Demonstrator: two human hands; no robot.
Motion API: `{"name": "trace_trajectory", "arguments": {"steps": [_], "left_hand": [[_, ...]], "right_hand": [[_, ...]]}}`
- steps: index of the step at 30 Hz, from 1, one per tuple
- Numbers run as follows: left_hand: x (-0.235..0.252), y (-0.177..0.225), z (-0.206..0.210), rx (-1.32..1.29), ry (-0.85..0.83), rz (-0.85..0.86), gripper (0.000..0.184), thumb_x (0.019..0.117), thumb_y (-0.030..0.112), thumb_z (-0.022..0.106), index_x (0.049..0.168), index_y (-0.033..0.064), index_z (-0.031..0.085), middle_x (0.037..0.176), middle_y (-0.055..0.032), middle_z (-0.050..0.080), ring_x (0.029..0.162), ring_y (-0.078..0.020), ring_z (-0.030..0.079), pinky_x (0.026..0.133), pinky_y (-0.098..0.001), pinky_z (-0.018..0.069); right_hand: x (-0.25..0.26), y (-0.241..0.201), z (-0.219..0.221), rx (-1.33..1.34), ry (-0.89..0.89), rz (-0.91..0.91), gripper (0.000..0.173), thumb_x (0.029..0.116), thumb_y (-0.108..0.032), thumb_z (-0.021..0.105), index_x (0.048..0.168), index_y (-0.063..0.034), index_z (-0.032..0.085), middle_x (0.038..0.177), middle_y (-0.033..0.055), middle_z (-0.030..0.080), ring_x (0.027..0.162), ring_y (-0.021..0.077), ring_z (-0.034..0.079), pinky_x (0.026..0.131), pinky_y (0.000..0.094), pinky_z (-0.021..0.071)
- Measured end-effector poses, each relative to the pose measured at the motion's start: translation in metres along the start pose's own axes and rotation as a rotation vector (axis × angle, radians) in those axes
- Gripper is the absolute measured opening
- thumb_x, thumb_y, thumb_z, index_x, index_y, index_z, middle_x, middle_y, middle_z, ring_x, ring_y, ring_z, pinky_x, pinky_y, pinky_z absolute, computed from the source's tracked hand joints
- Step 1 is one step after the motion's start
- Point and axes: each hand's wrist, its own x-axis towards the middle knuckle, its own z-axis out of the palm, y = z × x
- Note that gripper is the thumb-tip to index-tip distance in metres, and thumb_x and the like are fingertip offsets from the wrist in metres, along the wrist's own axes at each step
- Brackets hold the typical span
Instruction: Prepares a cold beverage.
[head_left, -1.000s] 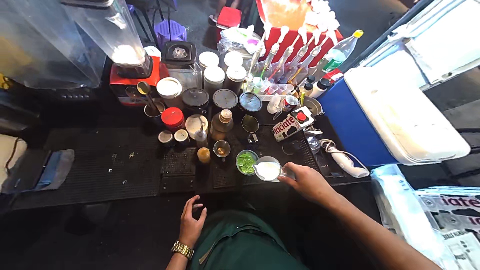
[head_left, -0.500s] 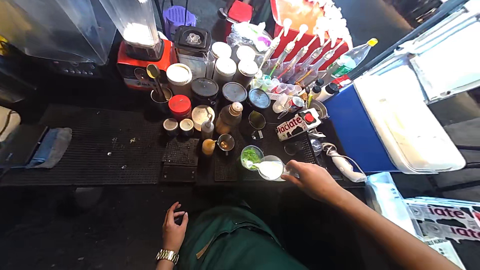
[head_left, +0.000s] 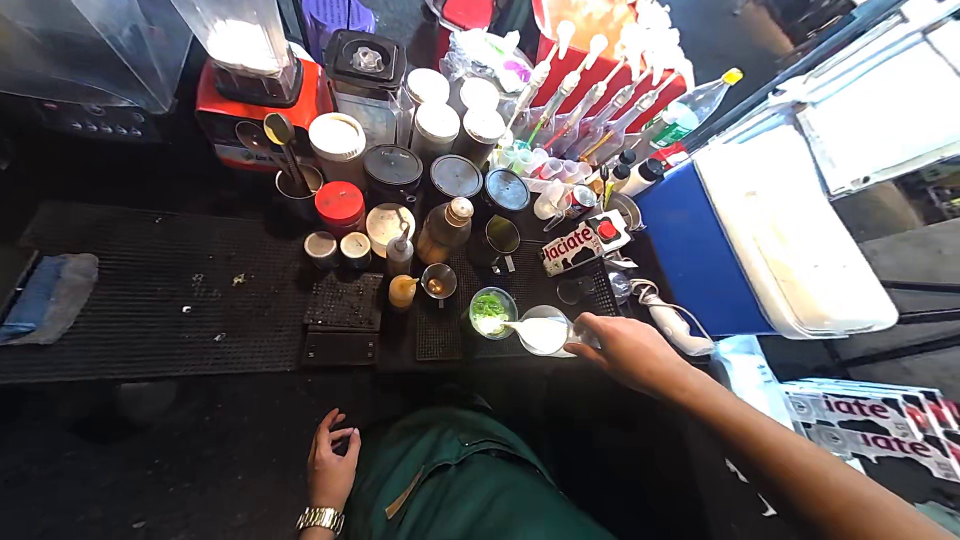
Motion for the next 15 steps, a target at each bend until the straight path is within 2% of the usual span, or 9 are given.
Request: {"name": "trace_trajectory", "arguments": {"steps": [15], "left_hand": [[-0.018,-0.007,0.011,0.007,0.054,-0.092,0.060,0.0863,0.011,0.069,0.141,-0.0037,0.051,0.127,-0.0222,0.064,0.093,-0.0272,0.071,0.078,-0.0422,0.0595]], "right_hand": [[0.031,0.003,-0.027,-0.113,-0.037,-0.024,0.038,0.0970,-0.050,0.065,0.111,-0.0147,0.068,0.089,0.0043,0.071,0.084,0.0240,0.070,0.074,0.0485,0.0566]]}}
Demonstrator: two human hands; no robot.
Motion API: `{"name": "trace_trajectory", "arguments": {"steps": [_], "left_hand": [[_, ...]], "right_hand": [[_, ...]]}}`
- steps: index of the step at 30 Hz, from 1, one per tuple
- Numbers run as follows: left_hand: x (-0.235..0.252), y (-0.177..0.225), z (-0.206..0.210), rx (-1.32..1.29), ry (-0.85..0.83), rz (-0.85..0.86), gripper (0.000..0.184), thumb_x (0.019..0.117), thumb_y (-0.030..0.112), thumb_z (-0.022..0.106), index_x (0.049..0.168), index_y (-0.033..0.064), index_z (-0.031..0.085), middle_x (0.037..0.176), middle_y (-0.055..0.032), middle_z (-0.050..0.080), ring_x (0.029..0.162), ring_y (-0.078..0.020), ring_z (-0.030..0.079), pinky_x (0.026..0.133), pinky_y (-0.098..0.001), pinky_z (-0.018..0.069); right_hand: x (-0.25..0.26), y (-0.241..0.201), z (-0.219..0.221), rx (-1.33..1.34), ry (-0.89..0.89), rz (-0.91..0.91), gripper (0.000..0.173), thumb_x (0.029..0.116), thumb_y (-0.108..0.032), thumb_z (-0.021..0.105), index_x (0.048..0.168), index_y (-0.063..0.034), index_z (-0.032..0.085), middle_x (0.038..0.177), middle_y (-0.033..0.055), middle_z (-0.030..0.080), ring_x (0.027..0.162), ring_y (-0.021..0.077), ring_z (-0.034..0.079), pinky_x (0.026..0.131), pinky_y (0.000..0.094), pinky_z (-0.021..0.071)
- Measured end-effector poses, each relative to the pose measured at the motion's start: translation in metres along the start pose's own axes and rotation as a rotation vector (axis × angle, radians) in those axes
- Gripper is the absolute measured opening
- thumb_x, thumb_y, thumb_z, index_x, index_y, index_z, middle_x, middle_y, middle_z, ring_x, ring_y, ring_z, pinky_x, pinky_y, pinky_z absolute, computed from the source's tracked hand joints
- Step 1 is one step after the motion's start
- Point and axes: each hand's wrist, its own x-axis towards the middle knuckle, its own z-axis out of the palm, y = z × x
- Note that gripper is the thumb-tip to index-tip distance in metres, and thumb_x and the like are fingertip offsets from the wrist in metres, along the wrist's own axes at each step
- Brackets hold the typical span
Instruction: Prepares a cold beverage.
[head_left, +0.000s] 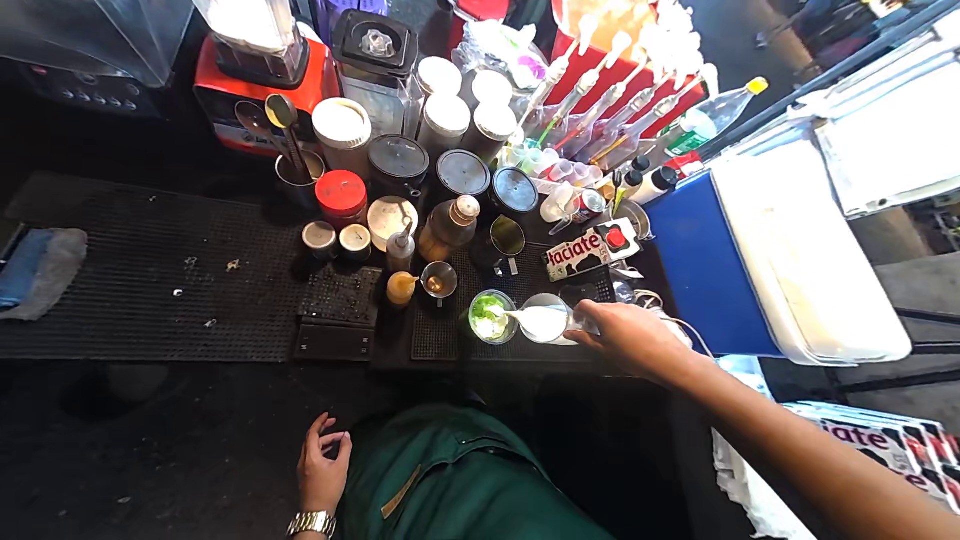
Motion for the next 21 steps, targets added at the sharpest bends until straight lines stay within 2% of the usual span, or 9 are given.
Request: {"name": "trace_trajectory", "arguments": {"steps": [4,9,15,21], "left_hand": [[-0.008,-0.002,0.000,-0.005,0.026,-0.037,0.060,0.0867,0.010,0.069,0.142,-0.0037,0.050,0.127,-0.0225,0.064,0.093,-0.0280,0.071,0.078,-0.0433,0.0595],[-0.016,-0.005,0.001,-0.031,0.029,-0.096,0.060,0.0891,0.010,0.068,0.144,-0.0043,0.047,0.130,-0.0246,0.062,0.096,-0.0313,0.071,0.080,-0.0465,0.0593],[-0.027,-0.018,0.007,-0.051,0.083,-0.117,0.061,0.0889,0.015,0.068,0.144,-0.0030,0.048,0.129,-0.0234,0.063,0.095,-0.0298,0.071,0.079,-0.0456,0.0592],[-0.037,-0.023,0.007,-0.082,0.120,-0.136,0.062,0.0882,0.017,0.066,0.144,-0.0038,0.048,0.130,-0.0245,0.063,0.094,-0.0302,0.071,0.078,-0.0460,0.0587]], "right_hand": [[0.010,-0.003,-0.011,-0.035,-0.008,-0.008,0.036,0.0975,-0.049,0.065,0.109,-0.0149,0.068,0.087,0.0047,0.071,0.083,0.0247,0.070,0.073,0.0494,0.0563],[0.025,-0.008,-0.026,-0.072,-0.053,-0.021,0.037,0.0986,-0.049,0.063,0.111,-0.0147,0.068,0.091,0.0068,0.071,0.089,0.0272,0.070,0.076,0.0513,0.0559],[0.038,-0.020,-0.039,-0.136,-0.017,-0.108,0.038,0.0975,-0.051,0.064,0.107,-0.0142,0.068,0.085,0.0056,0.070,0.083,0.0264,0.070,0.072,0.0499,0.0556],[0.043,-0.042,-0.048,-0.203,-0.065,-0.131,0.038,0.0965,-0.051,0.066,0.105,-0.0137,0.067,0.086,0.0066,0.070,0.084,0.0269,0.070,0.073,0.0495,0.0550]]}}
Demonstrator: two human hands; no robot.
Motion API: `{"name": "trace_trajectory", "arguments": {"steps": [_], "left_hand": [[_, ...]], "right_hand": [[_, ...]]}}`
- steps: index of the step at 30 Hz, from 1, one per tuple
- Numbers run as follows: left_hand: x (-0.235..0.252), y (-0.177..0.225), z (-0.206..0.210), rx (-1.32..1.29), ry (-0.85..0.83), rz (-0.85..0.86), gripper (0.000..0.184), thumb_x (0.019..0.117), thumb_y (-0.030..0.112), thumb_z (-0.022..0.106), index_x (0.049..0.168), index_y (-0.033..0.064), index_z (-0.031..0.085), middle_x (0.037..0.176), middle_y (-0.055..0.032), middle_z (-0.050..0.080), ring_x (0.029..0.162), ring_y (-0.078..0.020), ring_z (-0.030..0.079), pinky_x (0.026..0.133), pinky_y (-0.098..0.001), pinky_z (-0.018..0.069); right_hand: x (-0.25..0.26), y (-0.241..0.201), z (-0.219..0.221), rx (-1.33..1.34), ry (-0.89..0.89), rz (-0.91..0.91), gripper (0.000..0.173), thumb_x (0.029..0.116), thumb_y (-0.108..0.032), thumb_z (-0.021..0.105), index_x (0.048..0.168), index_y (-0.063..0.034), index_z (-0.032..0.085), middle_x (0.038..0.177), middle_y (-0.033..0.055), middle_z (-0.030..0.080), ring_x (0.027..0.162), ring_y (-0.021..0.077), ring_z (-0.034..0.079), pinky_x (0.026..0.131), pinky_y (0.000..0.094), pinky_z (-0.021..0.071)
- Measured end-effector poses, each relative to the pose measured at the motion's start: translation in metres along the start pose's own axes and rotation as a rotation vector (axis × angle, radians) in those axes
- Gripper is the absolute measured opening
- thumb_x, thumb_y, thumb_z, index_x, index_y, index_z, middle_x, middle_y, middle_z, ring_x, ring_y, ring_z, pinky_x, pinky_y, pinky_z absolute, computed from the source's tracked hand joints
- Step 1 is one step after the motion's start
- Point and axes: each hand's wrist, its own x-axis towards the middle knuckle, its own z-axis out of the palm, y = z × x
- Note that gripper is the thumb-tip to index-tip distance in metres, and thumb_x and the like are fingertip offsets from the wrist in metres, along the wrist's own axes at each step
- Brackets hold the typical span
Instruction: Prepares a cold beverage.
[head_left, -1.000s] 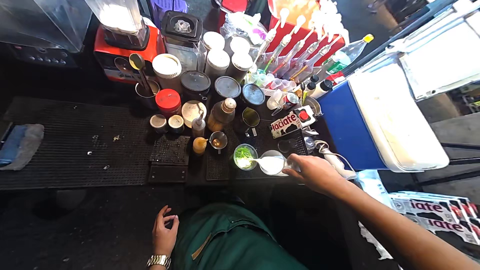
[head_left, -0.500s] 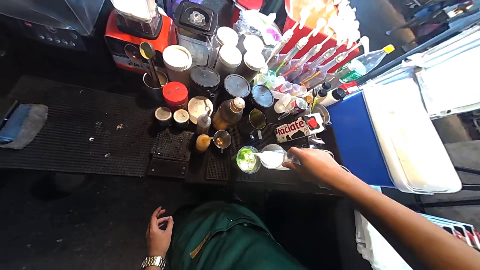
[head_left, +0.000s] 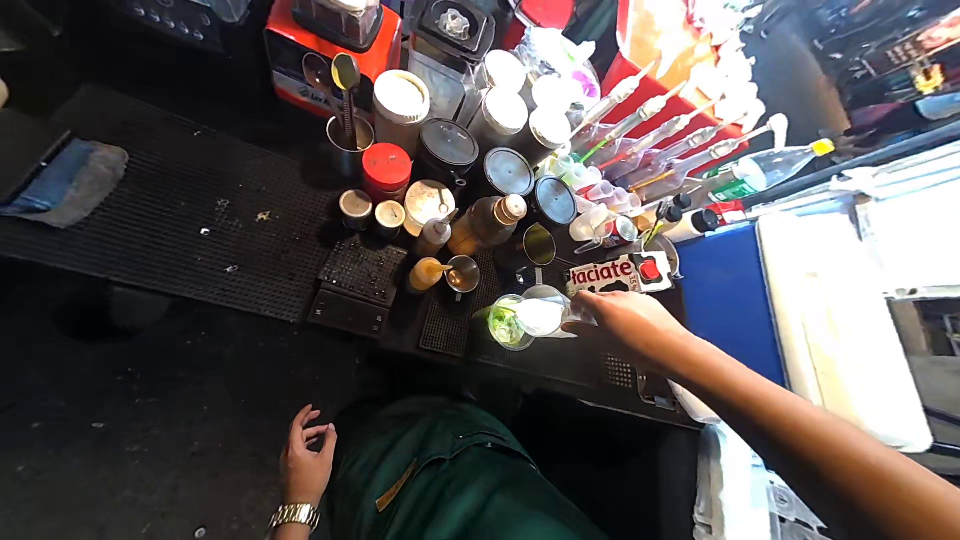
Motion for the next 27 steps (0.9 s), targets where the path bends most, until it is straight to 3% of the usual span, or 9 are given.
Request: {"name": "trace_trajectory", "arguments": {"steps": [6,16,21,27], "left_hand": [[-0.004,-0.009,-0.002,-0.003,0.016,-0.026,0.062,0.0893,0.017,0.066,0.144,-0.0032,0.047,0.131,-0.0243,0.062,0.094,-0.0298,0.071,0.078,-0.0453,0.0586],[-0.008,-0.017,-0.003,-0.022,0.009,-0.045,0.062,0.0896,0.017,0.065,0.145,-0.0040,0.046,0.132,-0.0263,0.060,0.094,-0.0312,0.070,0.079,-0.0463,0.0581],[-0.011,-0.019,-0.004,-0.040,0.018,-0.048,0.064,0.0890,0.017,0.065,0.145,-0.0058,0.044,0.132,-0.0288,0.059,0.095,-0.0330,0.069,0.079,-0.0473,0.0573],[-0.021,-0.023,-0.007,-0.066,0.062,-0.063,0.065,0.0884,0.018,0.065,0.145,-0.0062,0.043,0.132,-0.0298,0.059,0.092,-0.0317,0.068,0.077,-0.0452,0.0565]], "right_hand": [[-0.008,-0.012,0.000,-0.036,0.010,-0.103,0.036,0.0941,-0.048,0.070,0.102,-0.0137,0.069,0.083,0.0048,0.070,0.080,0.0251,0.070,0.070,0.0489,0.0558],[-0.024,-0.013,-0.001,-0.120,-0.141,-0.029,0.039,0.0955,-0.052,0.066,0.106,-0.0149,0.069,0.087,0.0060,0.071,0.085,0.0266,0.070,0.073,0.0494,0.0551],[-0.016,-0.009,-0.012,-0.173,-0.219,-0.002,0.039,0.0981,-0.049,0.063,0.109,-0.0122,0.068,0.091,0.0095,0.071,0.090,0.0304,0.070,0.077,0.0517,0.0549],[0.007,-0.018,-0.026,-0.271,-0.201,-0.033,0.039,0.0983,-0.052,0.062,0.106,-0.0134,0.068,0.085,0.0079,0.070,0.084,0.0294,0.070,0.072,0.0517,0.0549]]}}
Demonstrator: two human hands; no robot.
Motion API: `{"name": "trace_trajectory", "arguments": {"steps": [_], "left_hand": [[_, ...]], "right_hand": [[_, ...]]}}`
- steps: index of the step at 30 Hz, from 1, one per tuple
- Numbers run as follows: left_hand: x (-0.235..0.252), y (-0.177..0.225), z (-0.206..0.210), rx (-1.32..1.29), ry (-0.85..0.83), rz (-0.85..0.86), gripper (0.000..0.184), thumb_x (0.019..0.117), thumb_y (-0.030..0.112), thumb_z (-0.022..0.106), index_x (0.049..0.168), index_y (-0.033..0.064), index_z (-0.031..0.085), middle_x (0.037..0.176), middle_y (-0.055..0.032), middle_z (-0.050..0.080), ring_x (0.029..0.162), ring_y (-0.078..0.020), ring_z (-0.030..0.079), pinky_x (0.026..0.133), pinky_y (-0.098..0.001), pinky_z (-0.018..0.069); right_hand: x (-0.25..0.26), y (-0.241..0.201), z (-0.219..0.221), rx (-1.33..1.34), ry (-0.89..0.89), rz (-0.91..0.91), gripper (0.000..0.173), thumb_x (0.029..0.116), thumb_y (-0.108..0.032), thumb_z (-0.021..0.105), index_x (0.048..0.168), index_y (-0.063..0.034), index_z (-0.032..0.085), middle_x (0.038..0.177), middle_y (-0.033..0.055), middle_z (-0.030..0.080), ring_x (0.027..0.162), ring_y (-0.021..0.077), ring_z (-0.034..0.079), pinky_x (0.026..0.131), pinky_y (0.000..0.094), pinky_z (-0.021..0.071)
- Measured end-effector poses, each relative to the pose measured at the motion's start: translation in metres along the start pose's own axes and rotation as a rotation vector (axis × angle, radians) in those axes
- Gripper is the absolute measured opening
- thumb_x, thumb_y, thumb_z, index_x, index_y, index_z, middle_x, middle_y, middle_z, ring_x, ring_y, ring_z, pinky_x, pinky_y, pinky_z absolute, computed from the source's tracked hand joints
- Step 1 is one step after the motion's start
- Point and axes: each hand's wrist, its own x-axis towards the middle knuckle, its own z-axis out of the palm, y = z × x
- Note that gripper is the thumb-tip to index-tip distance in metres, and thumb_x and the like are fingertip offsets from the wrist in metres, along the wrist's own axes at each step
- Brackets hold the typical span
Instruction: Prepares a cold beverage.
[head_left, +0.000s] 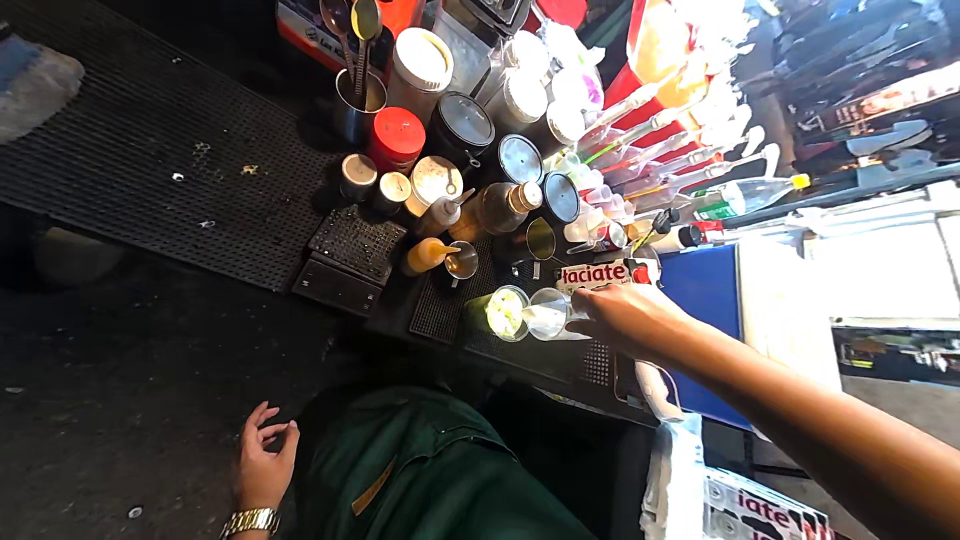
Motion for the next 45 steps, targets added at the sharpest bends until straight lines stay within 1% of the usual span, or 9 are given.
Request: {"name": "trace_trajectory", "arguments": {"steps": [7,16,21,27,30,34,36,40,45], "left_hand": [[-0.014,-0.011,-0.006,-0.022,0.050,-0.014,0.066,0.0884,0.015,0.065,0.146,-0.0080,0.042,0.131,-0.0312,0.058,0.089,-0.0293,0.068,0.075,-0.0416,0.0567],[-0.017,-0.005,-0.013,-0.042,0.084,-0.013,0.068,0.0886,0.019,0.063,0.146,-0.0089,0.040,0.131,-0.0319,0.058,0.088,-0.0280,0.068,0.076,-0.0408,0.0568],[0.002,0.027,-0.015,0.046,0.106,0.316,0.062,0.0901,0.028,0.063,0.137,-0.0107,0.052,0.115,-0.0261,0.067,0.082,-0.0226,0.067,0.072,-0.0347,0.0562],[0.028,0.133,0.013,0.009,-0.072,0.733,0.036,0.0895,0.028,0.069,0.113,0.0005,0.071,0.103,-0.0119,0.074,0.090,-0.0168,0.071,0.081,-0.0301,0.0609],[0.034,0.192,0.057,-0.044,-0.351,0.809,0.039,0.0871,0.027,0.074,0.116,0.0015,0.072,0.111,-0.0119,0.073,0.104,-0.0205,0.071,0.094,-0.0357,0.0586],[0.040,0.256,0.129,-0.043,-0.705,0.624,0.088,0.0764,0.031,0.088,0.146,-0.0055,0.047,0.149,-0.0236,0.050,0.139,-0.0346,0.048,0.115,-0.0454,0.0422],[0.042,0.272,0.162,-0.064,-0.699,0.571,0.108,0.0686,0.035,0.093,0.152,-0.0038,0.036,0.157,-0.0229,0.040,0.144,-0.0348,0.041,0.118,-0.0456,0.0382],[0.042,0.280,0.204,-0.137,-0.583,0.604,0.125,0.0567,0.033,0.099,0.154,-0.0045,0.029,0.156,-0.0231,0.041,0.146,-0.0334,0.040,0.120,-0.0439,0.0360],[0.047,0.282,0.207,-0.135,-0.548,0.586,0.120,0.0534,0.027,0.097,0.149,-0.0097,0.035,0.146,-0.0270,0.051,0.136,-0.0321,0.052,0.114,-0.0416,0.0433]], "right_hand": [[0.009,-0.026,-0.037,-0.074,-0.077,-0.069,0.041,0.1006,-0.049,0.059,0.109,-0.0106,0.068,0.091,0.0115,0.070,0.091,0.0329,0.070,0.077,0.0539,0.0541],[-0.003,-0.062,-0.050,-0.195,-0.027,-0.083,0.034,0.1001,-0.042,0.062,0.102,-0.0083,0.068,0.086,0.0106,0.068,0.084,0.0309,0.069,0.069,0.0499,0.0541],[-0.007,-0.059,-0.041,-0.128,-0.014,-0.072,0.034,0.0987,-0.041,0.064,0.101,-0.0073,0.068,0.085,0.0114,0.069,0.083,0.0325,0.069,0.069,0.0522,0.0540],[-0.020,-0.049,-0.020,-0.004,0.015,0.005,0.036,0.0987,-0.043,0.063,0.101,-0.0072,0.068,0.086,0.0129,0.070,0.086,0.0342,0.070,0.071,0.0536,0.0532],[-0.029,-0.038,0.006,0.144,0.042,0.074,0.039,0.0985,-0.047,0.062,0.103,-0.0084,0.068,0.088,0.0133,0.070,0.087,0.0347,0.070,0.073,0.0544,0.0539],[-0.046,-0.014,0.072,0.583,0.196,0.190,0.045,0.0982,-0.054,0.061,0.114,-0.0121,0.068,0.092,0.0124,0.071,0.091,0.0342,0.070,0.081,0.0583,0.0543],[-0.051,-0.007,0.123,0.907,0.321,0.256,0.047,0.0974,-0.050,0.064,0.120,-0.0093,0.068,0.097,0.0150,0.072,0.093,0.0341,0.070,0.086,0.0601,0.0536],[-0.033,-0.018,0.206,1.514,0.591,0.387,0.040,0.0911,-0.039,0.070,0.108,-0.0039,0.066,0.088,0.0083,0.068,0.073,0.0178,0.067,0.070,0.0400,0.0591],[0.040,-0.015,0.211,1.933,0.647,0.484,0.033,0.0951,-0.020,0.070,0.115,0.0035,0.061,0.098,0.0156,0.069,0.080,0.0228,0.071,0.076,0.0413,0.0614]]}}
